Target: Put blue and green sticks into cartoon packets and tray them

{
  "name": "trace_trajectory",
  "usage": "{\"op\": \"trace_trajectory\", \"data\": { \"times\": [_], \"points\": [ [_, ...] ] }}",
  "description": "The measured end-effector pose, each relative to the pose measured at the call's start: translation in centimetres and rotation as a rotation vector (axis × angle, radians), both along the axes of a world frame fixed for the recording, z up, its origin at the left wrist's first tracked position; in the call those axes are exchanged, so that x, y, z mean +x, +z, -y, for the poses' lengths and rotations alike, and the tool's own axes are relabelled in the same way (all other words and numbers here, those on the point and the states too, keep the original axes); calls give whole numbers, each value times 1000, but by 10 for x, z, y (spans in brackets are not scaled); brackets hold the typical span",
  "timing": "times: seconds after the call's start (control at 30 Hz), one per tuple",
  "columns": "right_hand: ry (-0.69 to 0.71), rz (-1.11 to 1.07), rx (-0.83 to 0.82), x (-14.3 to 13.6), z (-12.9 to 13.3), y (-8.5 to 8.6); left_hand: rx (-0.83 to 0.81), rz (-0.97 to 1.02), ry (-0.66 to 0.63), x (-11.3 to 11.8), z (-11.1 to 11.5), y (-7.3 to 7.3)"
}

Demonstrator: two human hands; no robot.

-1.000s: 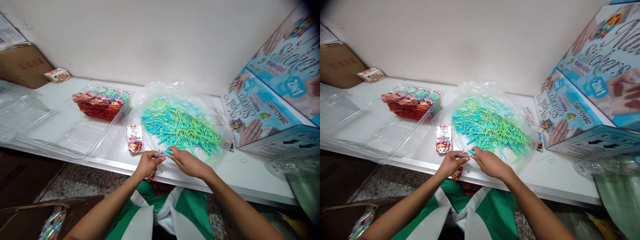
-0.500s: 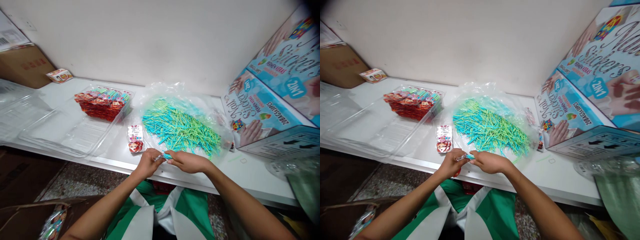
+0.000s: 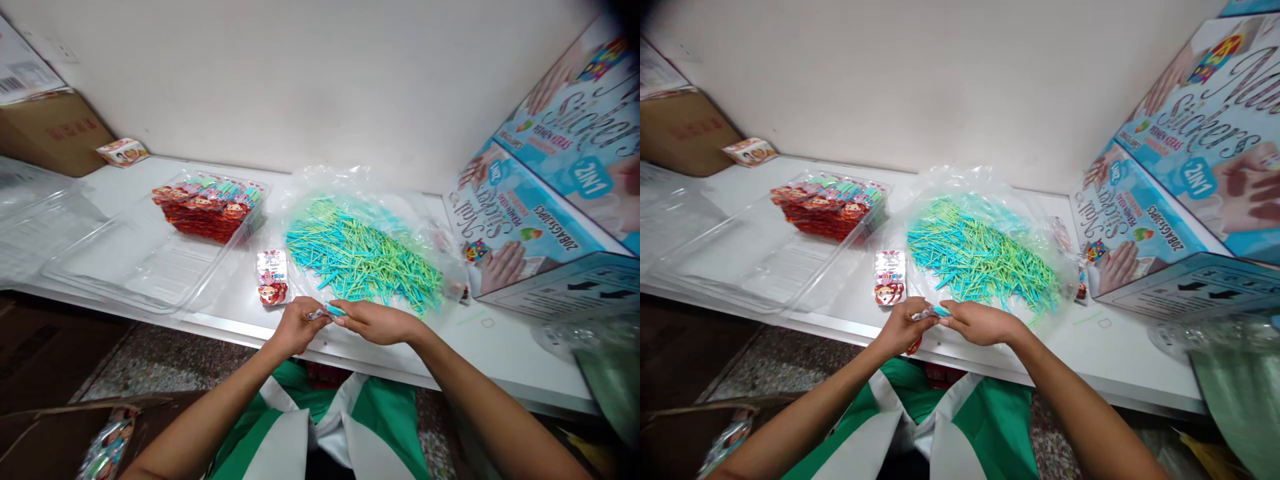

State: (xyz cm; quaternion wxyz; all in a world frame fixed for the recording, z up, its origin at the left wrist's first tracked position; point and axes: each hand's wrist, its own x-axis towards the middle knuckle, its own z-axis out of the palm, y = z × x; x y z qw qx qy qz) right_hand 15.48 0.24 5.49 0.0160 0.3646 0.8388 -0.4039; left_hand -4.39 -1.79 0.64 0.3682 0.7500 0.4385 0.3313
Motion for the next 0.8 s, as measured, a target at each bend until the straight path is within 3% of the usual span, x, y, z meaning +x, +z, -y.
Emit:
{"op": "trace_trajectory", "data": {
  "times": [0.27, 0.47, 0.53, 0.63, 0.8],
  "points": [
    [82, 250, 103, -10, 3, -6, 266, -414, -133, -1, -1, 2],
    [92, 265, 138, -16, -3, -8, 208, -604, -214, 9, 11, 12],
    [110, 188, 125, -14, -7, -4, 105, -544, -201, 10, 14, 10],
    [103, 2, 87, -11, -13, 0, -159, -244, -181, 9, 16, 4],
    [-257, -188, 182, -20, -14, -10, -580, 263, -239, 14, 13, -6]
  ]
}}
